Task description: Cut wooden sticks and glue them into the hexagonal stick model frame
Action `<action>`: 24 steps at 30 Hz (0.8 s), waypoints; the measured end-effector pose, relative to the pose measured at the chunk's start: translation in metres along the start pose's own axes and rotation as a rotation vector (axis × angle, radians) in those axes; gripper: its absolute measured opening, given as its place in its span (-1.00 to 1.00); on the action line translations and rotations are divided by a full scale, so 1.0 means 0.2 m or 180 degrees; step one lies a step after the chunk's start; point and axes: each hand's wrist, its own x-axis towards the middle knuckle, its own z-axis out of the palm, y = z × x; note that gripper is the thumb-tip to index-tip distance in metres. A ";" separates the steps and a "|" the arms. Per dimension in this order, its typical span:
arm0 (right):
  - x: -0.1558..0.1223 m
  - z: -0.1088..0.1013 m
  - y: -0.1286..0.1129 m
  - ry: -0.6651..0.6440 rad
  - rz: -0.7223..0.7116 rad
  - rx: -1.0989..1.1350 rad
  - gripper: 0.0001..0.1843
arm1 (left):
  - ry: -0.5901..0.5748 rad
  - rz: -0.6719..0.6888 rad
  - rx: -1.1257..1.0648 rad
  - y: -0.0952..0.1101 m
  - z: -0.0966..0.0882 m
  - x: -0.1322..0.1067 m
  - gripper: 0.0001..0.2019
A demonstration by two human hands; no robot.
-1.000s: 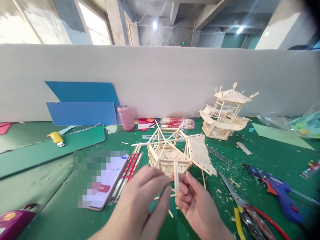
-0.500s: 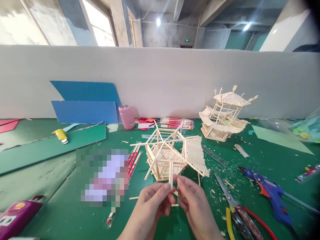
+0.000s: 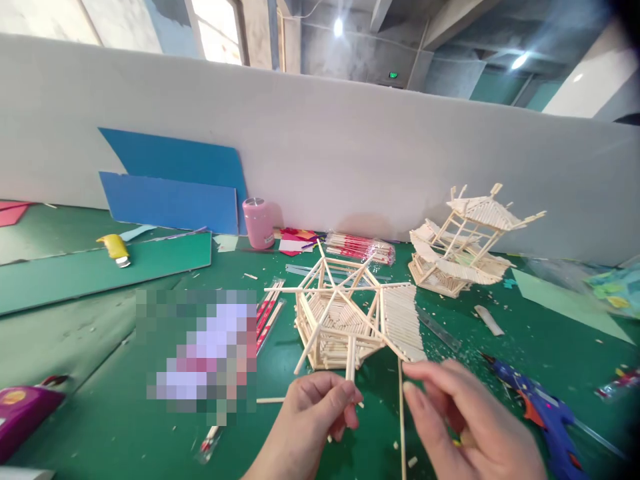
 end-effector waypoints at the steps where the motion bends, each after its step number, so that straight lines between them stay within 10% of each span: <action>1: 0.05 -0.03 0.02 -0.0355 -0.0439 -0.0282 -0.78 | 0.0008 -0.0018 0.0016 0.00 0.00 0.00 -0.74; 6: 0.28 -0.02 0.14 -0.1418 -0.1250 -0.1202 -0.74 | -0.0086 -0.0040 -0.0015 0.01 -0.01 0.00 -0.74; 14: 0.34 0.06 0.16 -0.1761 -0.1245 -0.1223 -0.85 | -0.0234 -0.0178 -0.0477 -0.02 -0.04 0.01 -0.66; 19: 0.34 0.02 0.16 -0.1730 -0.0321 -0.0379 -0.84 | -0.0143 -0.0233 -0.0630 -0.01 -0.06 -0.03 -0.67; 24: 0.37 -0.20 0.24 -0.0631 0.0940 0.1526 -0.66 | -0.0064 -0.0207 -0.0442 -0.02 -0.13 -0.09 -0.71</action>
